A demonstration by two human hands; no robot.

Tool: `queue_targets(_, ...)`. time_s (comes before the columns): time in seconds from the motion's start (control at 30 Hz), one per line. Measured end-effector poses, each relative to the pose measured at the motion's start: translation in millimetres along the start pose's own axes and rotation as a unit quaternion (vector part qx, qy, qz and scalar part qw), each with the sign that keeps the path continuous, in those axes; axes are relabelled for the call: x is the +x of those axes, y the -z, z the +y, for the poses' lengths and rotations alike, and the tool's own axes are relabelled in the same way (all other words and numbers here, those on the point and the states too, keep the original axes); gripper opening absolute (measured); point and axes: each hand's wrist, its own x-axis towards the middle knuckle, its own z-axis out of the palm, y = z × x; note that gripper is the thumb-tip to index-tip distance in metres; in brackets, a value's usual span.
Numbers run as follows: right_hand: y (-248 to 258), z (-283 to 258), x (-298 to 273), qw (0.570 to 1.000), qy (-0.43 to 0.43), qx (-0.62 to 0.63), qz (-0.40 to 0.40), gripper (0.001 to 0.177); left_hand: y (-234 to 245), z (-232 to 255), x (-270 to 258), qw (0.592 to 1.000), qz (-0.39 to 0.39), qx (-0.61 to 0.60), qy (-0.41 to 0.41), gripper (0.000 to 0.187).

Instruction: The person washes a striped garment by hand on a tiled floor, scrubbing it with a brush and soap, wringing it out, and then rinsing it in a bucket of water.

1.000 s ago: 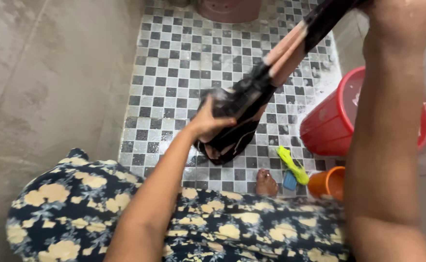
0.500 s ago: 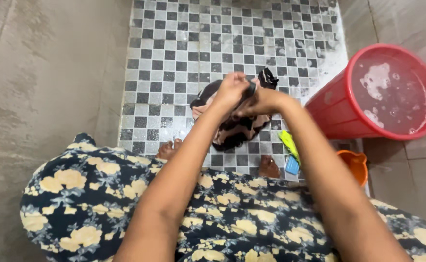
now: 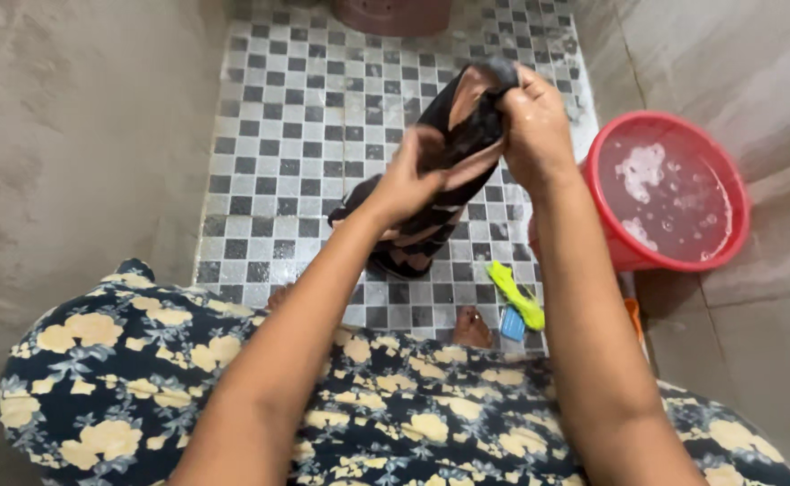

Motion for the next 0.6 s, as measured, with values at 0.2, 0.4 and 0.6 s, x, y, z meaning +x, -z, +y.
queue_targets(0.2, -15.8, -64.3, -4.4, 0.992, 0.039, 0.057, -0.105, 0.032, 21.4, 94.3, 19.9, 0.961, -0.154, 0.231, -0.003, 0.061)
queue_targets(0.4, -0.2, -26.5, 33.8, 0.966, 0.197, -0.159, -0.045, 0.031, 61.0, 158.7, 41.0, 0.816, -0.229, 0.508, 0.157, 0.028)
queue_targets(0.6, -20.2, 59.1, 20.0, 0.950, 0.119, -0.283, 0.049, 0.034, 97.2, 124.4, 23.7, 0.961, -0.143, 0.098, 0.217, 0.027)
